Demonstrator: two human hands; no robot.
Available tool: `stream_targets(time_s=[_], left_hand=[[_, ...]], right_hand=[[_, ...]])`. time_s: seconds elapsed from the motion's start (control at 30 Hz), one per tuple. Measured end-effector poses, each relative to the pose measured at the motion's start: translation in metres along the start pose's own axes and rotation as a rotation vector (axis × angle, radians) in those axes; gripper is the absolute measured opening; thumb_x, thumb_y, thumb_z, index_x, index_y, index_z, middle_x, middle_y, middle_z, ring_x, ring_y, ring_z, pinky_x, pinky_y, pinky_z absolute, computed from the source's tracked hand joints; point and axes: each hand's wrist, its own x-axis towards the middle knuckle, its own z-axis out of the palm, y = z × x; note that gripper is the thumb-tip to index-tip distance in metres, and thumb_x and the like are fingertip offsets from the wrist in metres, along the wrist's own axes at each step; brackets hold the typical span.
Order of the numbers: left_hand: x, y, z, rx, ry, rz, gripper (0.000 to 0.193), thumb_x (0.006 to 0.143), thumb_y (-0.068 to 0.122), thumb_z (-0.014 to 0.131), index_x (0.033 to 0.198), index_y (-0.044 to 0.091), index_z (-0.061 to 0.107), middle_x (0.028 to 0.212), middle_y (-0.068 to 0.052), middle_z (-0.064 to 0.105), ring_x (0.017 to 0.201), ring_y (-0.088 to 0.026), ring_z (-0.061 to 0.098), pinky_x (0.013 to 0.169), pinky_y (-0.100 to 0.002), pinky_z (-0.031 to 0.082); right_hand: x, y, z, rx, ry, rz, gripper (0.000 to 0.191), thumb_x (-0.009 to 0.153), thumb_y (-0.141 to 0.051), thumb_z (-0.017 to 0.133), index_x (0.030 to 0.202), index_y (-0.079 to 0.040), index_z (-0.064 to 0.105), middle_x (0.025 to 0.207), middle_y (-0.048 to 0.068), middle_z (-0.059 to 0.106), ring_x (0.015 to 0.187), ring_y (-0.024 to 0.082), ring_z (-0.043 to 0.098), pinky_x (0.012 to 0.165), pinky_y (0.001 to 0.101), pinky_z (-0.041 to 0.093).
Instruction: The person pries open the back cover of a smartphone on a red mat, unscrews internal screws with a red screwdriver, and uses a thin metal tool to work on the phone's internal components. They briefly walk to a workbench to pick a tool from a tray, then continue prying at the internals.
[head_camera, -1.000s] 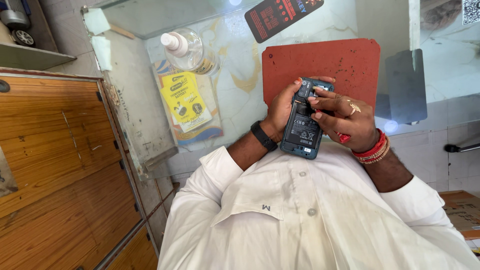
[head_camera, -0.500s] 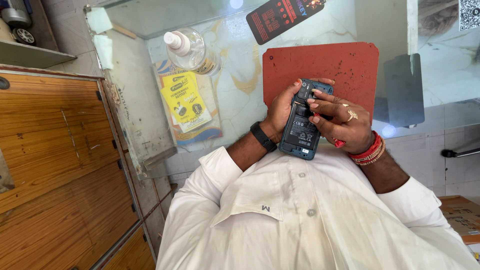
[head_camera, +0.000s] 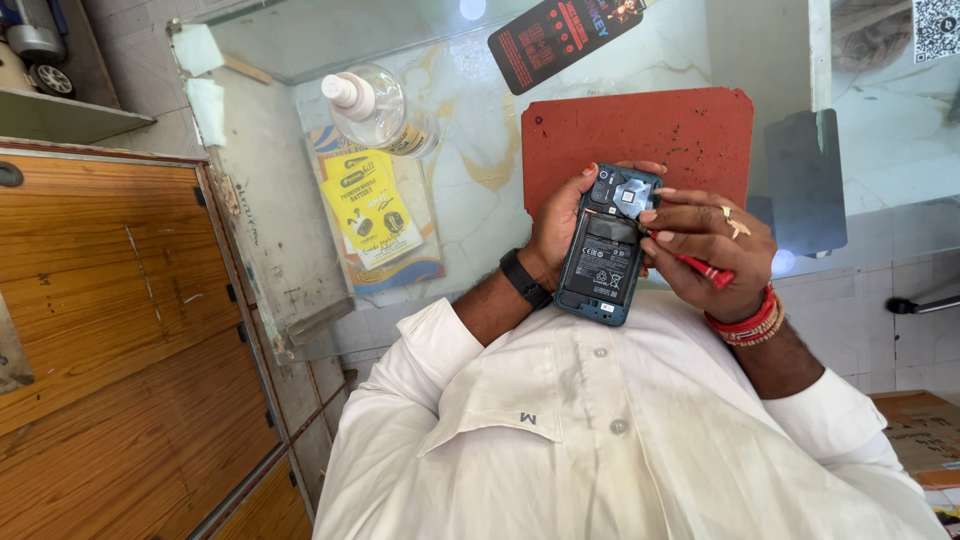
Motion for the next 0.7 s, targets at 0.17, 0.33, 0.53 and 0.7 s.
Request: stream_targets(time_s=[0.17, 0.33, 0.53, 0.7], left_hand=[[0.0017, -0.0009, -0.0007, 0.004, 0.046, 0.007, 0.063, 0.115, 0.052, 0.034, 0.152, 0.001, 0.045, 0.125, -0.017, 0.064, 0.104, -0.029, 0.072, 0.081, -0.051, 0.066], [0.0027, -0.0035, -0.0047, 0.011, -0.011, 0.011, 0.06, 0.114, 0.05, 0.035, 0.149, 0.003, 0.046, 0.124, -0.015, 0.065, 0.106, -0.027, 0.071, 0.083, -0.05, 0.065], [0.0053, -0.0074, -0.0094, 0.049, 0.022, 0.072, 0.06, 0.117, 0.046, 0.035, 0.15, -0.003, 0.048, 0.125, -0.015, 0.066, 0.111, -0.023, 0.068, 0.097, -0.04, 0.059], [0.0019, -0.0064, -0.0083, 0.089, 0.014, 0.083, 0.061, 0.118, 0.046, 0.035, 0.147, -0.006, 0.047, 0.123, -0.016, 0.067, 0.112, -0.023, 0.068, 0.099, -0.039, 0.059]], right_hand=[[-0.0004, -0.0029, -0.0027, -0.064, -0.034, -0.034, 0.026, 0.084, 0.005, 0.084, 0.097, -0.002, 0.063, 0.104, 0.017, 0.074, 0.103, 0.029, 0.075, 0.1, 0.051, 0.062], [-0.002, -0.0021, -0.0025, -0.091, -0.042, -0.069, 0.026, 0.083, 0.003, 0.085, 0.097, -0.003, 0.064, 0.103, 0.016, 0.074, 0.101, 0.027, 0.075, 0.098, 0.0499, 0.063], [-0.0016, -0.0003, -0.0014, -0.147, -0.063, -0.157, 0.027, 0.084, 0.0, 0.087, 0.098, -0.003, 0.064, 0.103, 0.015, 0.074, 0.099, 0.028, 0.075, 0.094, 0.0487, 0.064], [-0.0044, -0.0003, 0.0007, -0.158, -0.062, -0.212, 0.027, 0.085, -0.003, 0.087, 0.098, -0.003, 0.064, 0.103, 0.015, 0.074, 0.1, 0.029, 0.075, 0.092, 0.0484, 0.065]])
